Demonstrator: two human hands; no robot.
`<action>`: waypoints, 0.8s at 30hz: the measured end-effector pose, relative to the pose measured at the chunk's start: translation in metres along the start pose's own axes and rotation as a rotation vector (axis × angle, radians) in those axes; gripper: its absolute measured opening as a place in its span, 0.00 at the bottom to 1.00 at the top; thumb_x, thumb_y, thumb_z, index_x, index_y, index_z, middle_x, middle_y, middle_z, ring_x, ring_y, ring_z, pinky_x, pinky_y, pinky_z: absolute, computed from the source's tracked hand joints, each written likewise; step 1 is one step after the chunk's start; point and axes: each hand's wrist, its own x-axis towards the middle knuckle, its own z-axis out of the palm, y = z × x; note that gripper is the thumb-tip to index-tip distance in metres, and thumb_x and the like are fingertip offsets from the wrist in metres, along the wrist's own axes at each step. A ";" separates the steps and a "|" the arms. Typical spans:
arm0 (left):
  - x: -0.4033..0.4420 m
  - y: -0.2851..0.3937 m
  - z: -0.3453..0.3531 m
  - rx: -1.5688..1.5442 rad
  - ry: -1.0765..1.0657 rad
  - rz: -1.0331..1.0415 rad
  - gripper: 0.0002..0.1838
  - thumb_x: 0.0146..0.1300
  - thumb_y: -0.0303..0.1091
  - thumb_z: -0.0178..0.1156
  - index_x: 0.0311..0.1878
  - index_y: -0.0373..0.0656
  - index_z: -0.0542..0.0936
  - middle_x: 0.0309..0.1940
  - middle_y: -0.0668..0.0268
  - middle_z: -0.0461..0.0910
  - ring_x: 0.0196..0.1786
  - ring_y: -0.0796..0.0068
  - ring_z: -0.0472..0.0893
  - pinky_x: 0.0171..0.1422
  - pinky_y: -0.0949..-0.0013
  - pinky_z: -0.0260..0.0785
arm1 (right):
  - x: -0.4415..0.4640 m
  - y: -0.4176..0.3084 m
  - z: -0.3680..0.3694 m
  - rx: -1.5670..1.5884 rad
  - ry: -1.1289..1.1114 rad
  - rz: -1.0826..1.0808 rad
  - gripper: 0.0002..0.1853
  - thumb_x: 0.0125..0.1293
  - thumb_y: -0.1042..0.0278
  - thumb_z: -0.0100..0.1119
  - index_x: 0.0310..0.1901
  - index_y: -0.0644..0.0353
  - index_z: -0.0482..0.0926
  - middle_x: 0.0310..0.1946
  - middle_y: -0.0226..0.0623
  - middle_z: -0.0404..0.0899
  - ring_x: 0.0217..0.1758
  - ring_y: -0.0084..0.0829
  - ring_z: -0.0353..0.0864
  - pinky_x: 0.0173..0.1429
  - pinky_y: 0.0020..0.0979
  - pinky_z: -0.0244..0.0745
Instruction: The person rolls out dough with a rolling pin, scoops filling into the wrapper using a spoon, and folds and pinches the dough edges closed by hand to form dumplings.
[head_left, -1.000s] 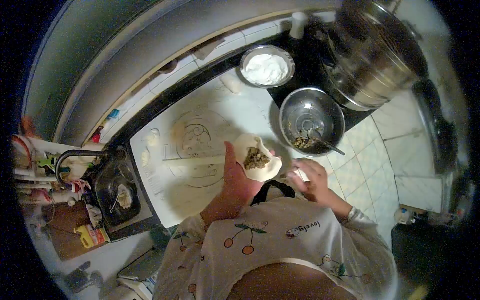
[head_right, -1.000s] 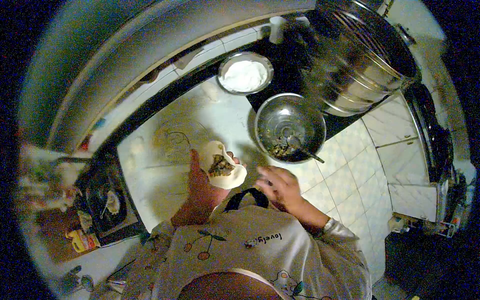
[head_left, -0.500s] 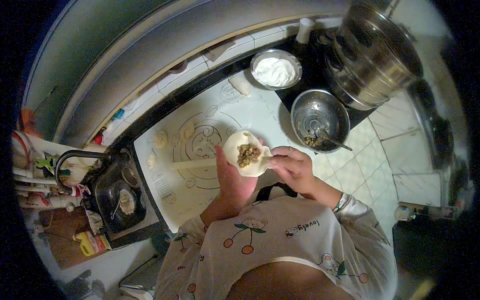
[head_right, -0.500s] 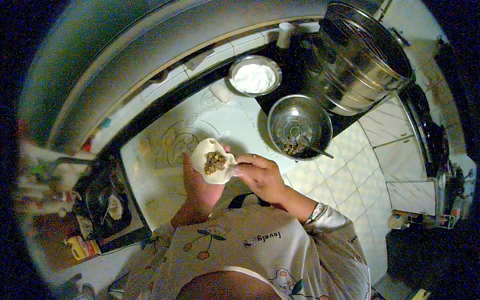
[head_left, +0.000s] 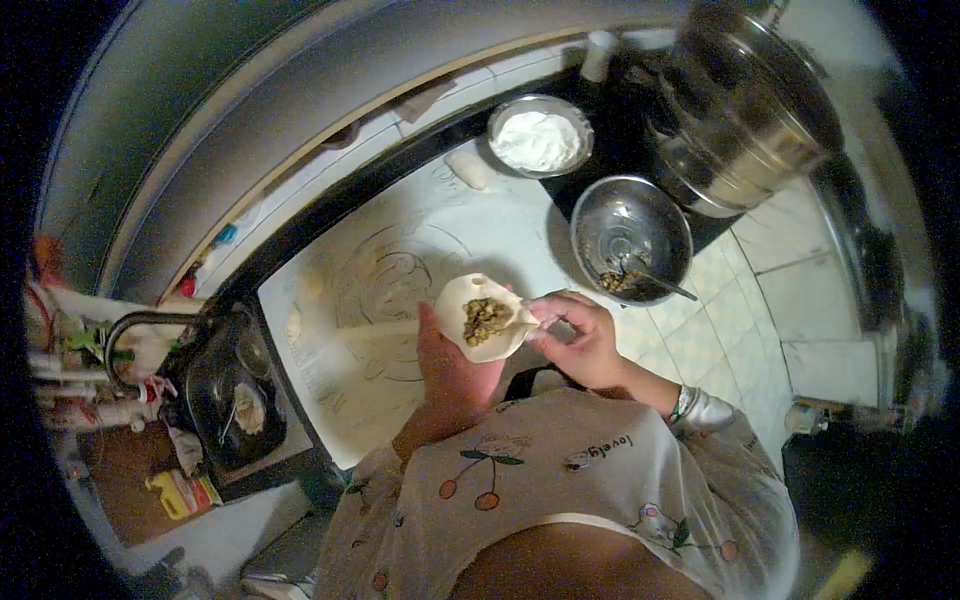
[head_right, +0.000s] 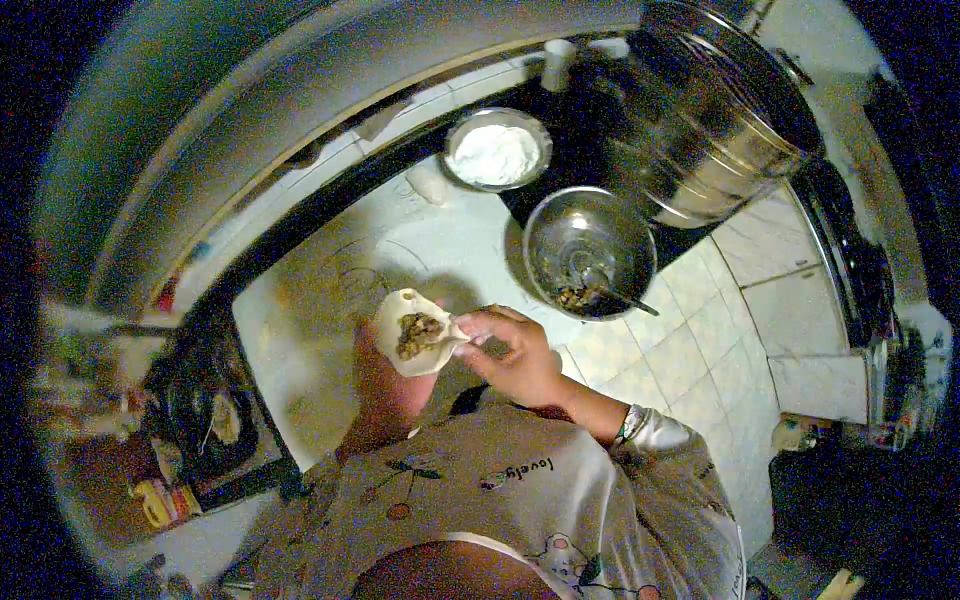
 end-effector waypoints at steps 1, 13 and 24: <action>0.004 -0.008 -0.008 -0.491 -0.086 -0.103 0.36 0.66 0.63 0.34 0.58 0.37 0.66 0.56 0.52 0.69 0.59 0.52 0.69 0.66 0.48 0.56 | -0.003 0.002 -0.006 -0.085 0.037 -0.057 0.20 0.51 0.71 0.68 0.47 0.62 0.78 0.39 0.41 0.79 0.41 0.33 0.78 0.47 0.30 0.73; 0.034 -0.085 -0.010 -0.984 -0.265 -0.567 0.37 0.65 0.64 0.34 0.60 0.37 0.66 0.57 0.52 0.69 0.60 0.50 0.68 0.66 0.45 0.56 | -0.099 0.106 -0.144 -0.421 0.688 0.556 0.25 0.53 0.70 0.68 0.52 0.65 0.72 0.25 0.34 0.77 0.26 0.22 0.75 0.33 0.23 0.73; 0.046 -0.127 0.022 -0.807 -0.155 -0.739 0.41 0.62 0.69 0.35 0.61 0.40 0.65 0.57 0.53 0.71 0.59 0.50 0.70 0.66 0.46 0.58 | -0.087 0.120 -0.158 -0.423 0.567 0.353 0.05 0.62 0.75 0.57 0.37 0.67 0.80 0.29 0.39 0.78 0.28 0.24 0.77 0.32 0.23 0.73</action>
